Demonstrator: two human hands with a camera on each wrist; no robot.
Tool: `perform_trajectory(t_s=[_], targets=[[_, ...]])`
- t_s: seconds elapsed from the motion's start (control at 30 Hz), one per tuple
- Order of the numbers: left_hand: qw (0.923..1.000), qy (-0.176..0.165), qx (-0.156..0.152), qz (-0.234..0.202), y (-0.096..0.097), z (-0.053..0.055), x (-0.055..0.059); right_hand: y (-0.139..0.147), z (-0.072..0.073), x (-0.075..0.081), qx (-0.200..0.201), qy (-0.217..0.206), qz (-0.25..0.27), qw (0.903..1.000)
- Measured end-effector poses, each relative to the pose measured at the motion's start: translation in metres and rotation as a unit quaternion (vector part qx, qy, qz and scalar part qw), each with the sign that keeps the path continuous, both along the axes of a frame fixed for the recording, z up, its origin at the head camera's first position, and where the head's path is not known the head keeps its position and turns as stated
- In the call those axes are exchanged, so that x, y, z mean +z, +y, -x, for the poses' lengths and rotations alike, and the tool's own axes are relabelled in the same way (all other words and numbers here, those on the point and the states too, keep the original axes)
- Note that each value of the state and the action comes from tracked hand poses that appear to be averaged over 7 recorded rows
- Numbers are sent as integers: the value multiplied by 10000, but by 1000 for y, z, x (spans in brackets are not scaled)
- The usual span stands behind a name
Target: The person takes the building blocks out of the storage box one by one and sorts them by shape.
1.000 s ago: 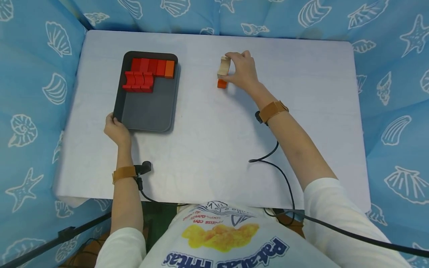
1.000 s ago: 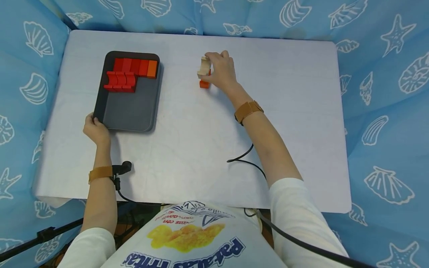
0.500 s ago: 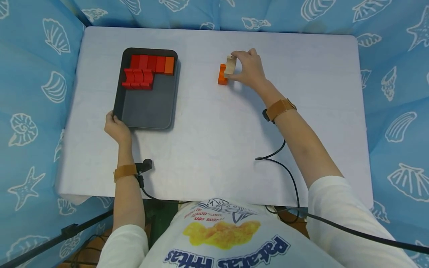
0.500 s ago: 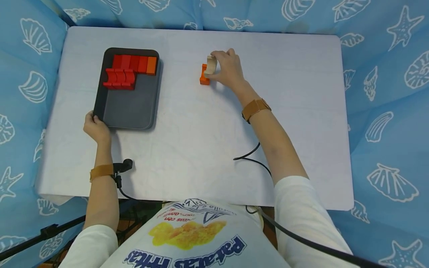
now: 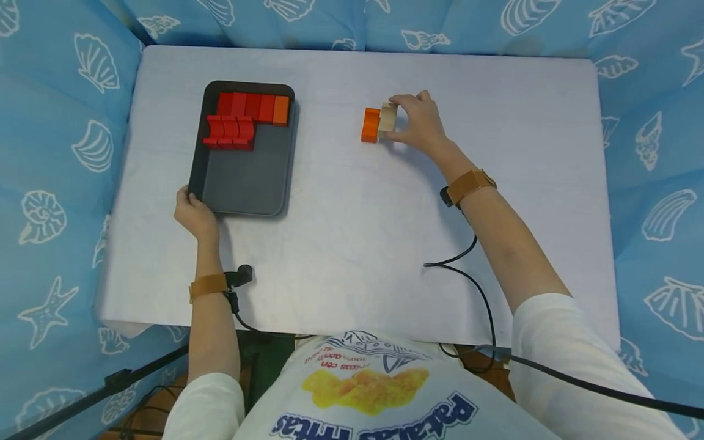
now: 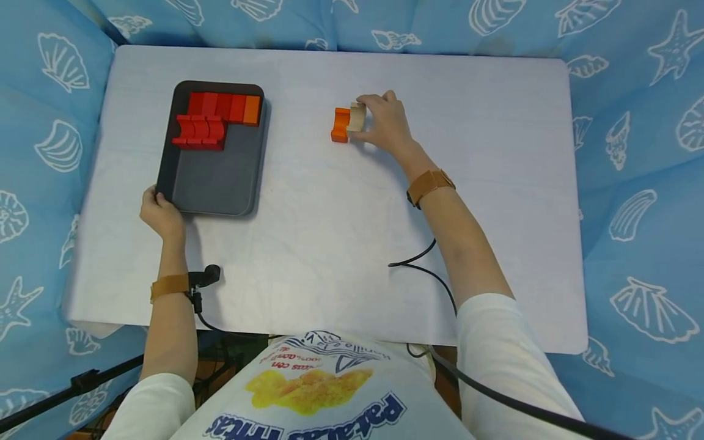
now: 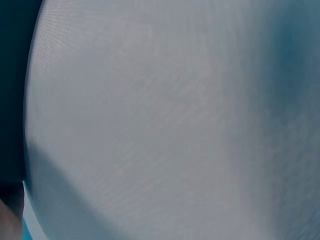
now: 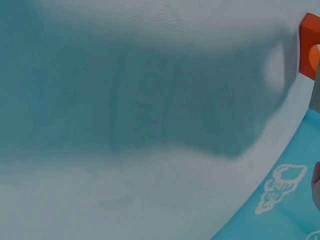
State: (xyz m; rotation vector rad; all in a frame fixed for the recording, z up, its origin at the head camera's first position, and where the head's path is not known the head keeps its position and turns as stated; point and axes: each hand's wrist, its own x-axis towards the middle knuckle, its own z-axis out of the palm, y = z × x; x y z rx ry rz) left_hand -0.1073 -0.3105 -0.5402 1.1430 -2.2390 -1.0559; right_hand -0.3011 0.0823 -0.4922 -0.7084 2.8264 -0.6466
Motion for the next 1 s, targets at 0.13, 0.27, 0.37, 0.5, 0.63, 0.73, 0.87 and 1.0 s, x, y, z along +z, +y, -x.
perform_trajectory(t_s=[0.13,0.27,0.37,0.5,0.63,0.73,0.87,1.0], targets=[[9999,112,17,75,0,-1,-2,2,2,-4,75,0,2,10000],[9995,267,35,150,-2,-1,-1,1,5,-5,132,29,-12,9999],[9995,276,76,139,-3,0,-1,0,6,-7,133,-13,-73,9999],[9996,262,76,120,-4,2,0,-1,7,-9,60,-62,-75,9999],[9997,241,55,85,-5,5,-1,-2,7,-12,11,-58,6,10000],[9998,194,47,71,-4,5,-2,-2,6,-15,-58,-160,-36,9998],[9998,161,61,85,-2,4,-2,-2,5,-19,-158,-297,-110,9994],[9998,143,53,103,-2,3,-2,-3,4,-21,-195,-394,-186,9989]])
